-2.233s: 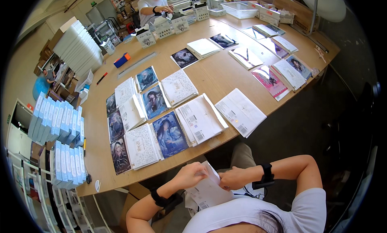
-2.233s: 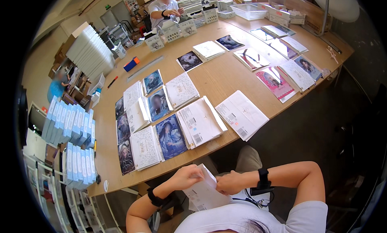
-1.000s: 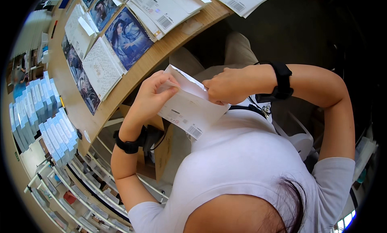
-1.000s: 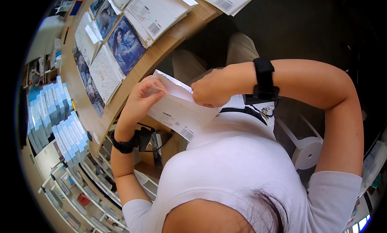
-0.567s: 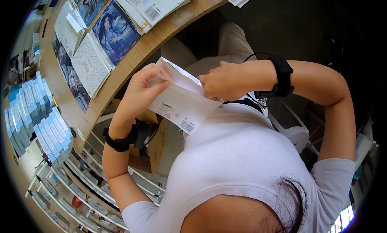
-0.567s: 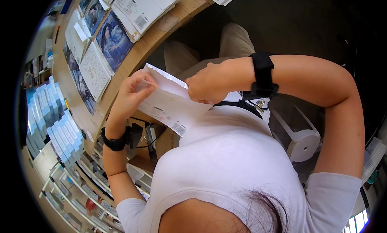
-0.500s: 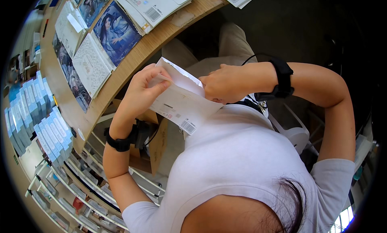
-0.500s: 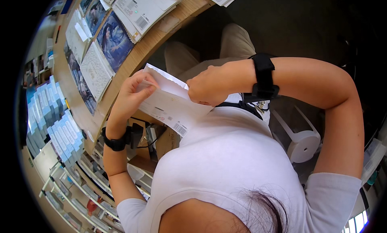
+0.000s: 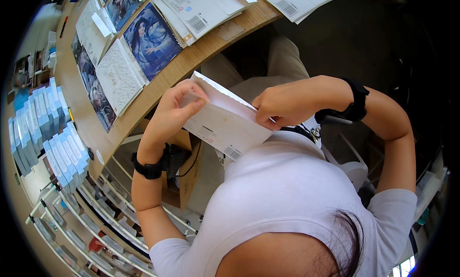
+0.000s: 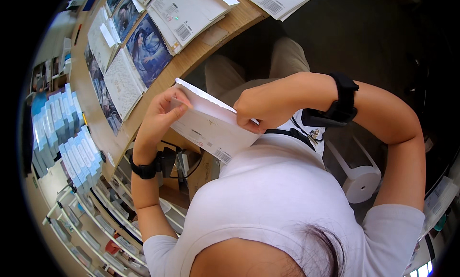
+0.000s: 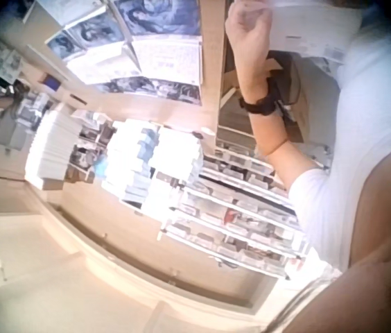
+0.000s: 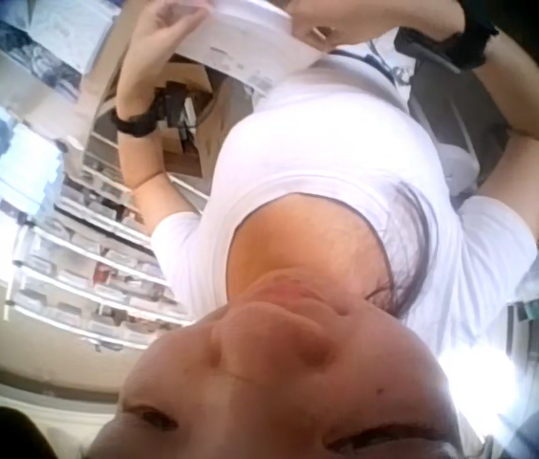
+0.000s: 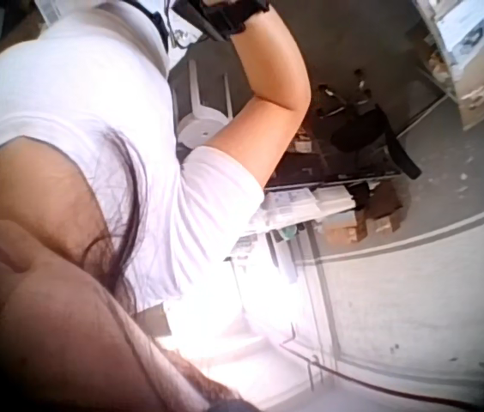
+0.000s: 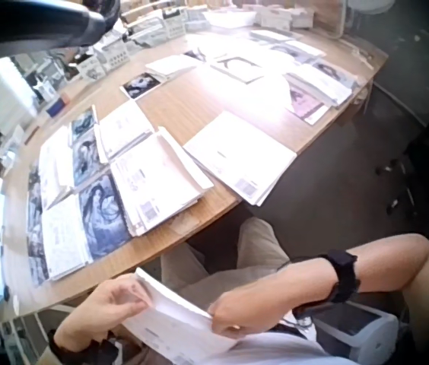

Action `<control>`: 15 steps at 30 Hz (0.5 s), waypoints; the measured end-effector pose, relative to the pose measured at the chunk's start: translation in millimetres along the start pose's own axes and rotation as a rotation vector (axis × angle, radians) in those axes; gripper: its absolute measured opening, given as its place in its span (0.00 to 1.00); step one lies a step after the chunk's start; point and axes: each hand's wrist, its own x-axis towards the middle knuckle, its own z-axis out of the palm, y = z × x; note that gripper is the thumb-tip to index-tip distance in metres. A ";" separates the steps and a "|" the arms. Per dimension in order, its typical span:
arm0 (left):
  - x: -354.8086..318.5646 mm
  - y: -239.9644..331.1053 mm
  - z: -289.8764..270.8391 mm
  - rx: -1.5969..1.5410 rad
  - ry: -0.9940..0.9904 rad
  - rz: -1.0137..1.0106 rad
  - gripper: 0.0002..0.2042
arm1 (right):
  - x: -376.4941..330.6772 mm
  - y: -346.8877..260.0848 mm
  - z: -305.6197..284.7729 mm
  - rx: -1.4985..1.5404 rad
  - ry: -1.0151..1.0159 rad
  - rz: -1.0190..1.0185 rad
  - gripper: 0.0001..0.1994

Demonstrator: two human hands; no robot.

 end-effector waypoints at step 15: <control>0.2 -12.2 9.3 -0.150 0.226 0.042 0.17 | 2.7 -13.0 -7.0 0.086 0.303 0.054 0.08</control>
